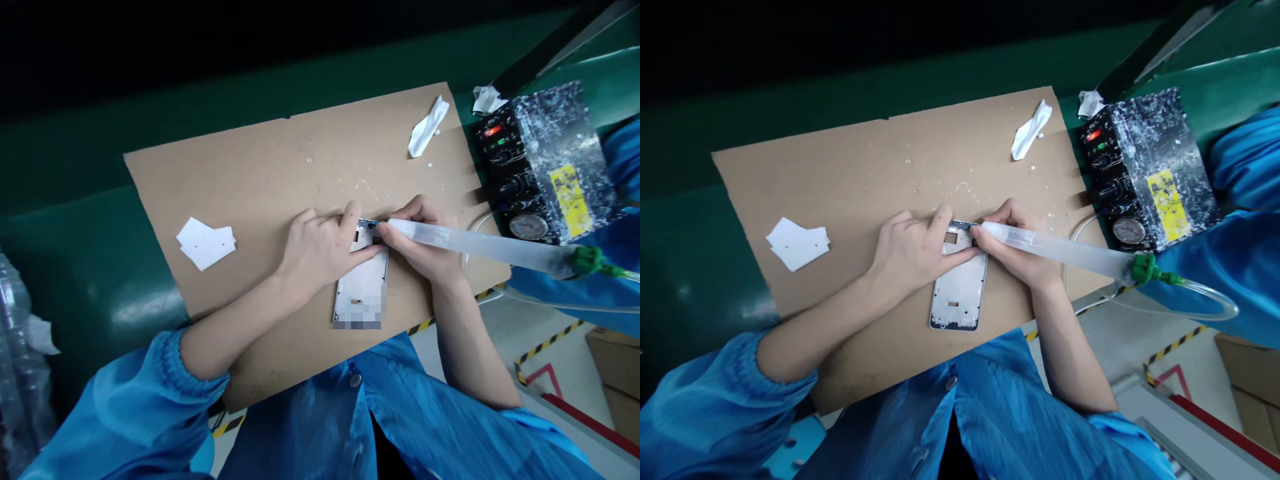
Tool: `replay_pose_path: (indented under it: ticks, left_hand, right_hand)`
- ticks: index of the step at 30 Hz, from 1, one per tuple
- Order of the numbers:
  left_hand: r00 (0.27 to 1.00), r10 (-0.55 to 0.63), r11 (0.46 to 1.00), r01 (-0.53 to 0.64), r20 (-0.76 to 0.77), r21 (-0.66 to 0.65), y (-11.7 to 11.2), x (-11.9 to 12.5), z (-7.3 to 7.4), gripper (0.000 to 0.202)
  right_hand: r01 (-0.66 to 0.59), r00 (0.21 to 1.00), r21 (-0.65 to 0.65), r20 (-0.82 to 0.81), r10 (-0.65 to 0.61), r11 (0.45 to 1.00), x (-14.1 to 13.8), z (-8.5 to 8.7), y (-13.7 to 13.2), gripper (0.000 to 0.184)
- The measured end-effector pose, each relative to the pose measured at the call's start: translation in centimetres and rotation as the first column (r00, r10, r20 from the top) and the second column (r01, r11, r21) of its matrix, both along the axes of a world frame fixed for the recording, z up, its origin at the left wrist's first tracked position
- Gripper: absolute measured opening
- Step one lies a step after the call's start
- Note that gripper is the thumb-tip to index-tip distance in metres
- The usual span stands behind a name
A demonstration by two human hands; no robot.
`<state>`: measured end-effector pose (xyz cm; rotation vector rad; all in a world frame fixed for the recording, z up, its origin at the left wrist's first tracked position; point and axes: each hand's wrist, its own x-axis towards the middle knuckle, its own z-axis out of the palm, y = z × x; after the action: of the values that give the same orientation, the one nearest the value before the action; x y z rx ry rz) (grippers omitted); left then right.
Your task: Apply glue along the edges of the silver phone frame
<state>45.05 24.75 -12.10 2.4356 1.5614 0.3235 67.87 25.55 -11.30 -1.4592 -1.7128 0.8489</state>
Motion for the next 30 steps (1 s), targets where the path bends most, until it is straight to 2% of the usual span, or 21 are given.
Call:
replay_pose_path:
  ticks: [11, 19, 30]
  left_hand:
    - [1.0, 0.002, 0.999, -0.003, -0.019, -0.034, 0.14, 0.3, 0.27, 0.079]
    - [1.0, 0.005, 1.0, -0.005, 0.009, -0.028, 0.1, 0.28, 0.18, 0.077]
    - [1.0, -0.002, 1.0, 0.001, -0.02, -0.029, 0.12, 0.41, 0.48, 0.08]
  right_hand:
    - [0.007, 1.0, 0.026, 0.006, -0.007, 1.0, 0.42, -0.66, 0.12, 0.042]
    - [0.028, 0.999, 0.021, -0.024, -0.028, 0.999, 0.24, -0.56, 0.21, 0.047]
    - [0.035, 0.999, 0.014, -0.022, -0.034, 0.999, 0.33, -0.62, 0.21, 0.038]
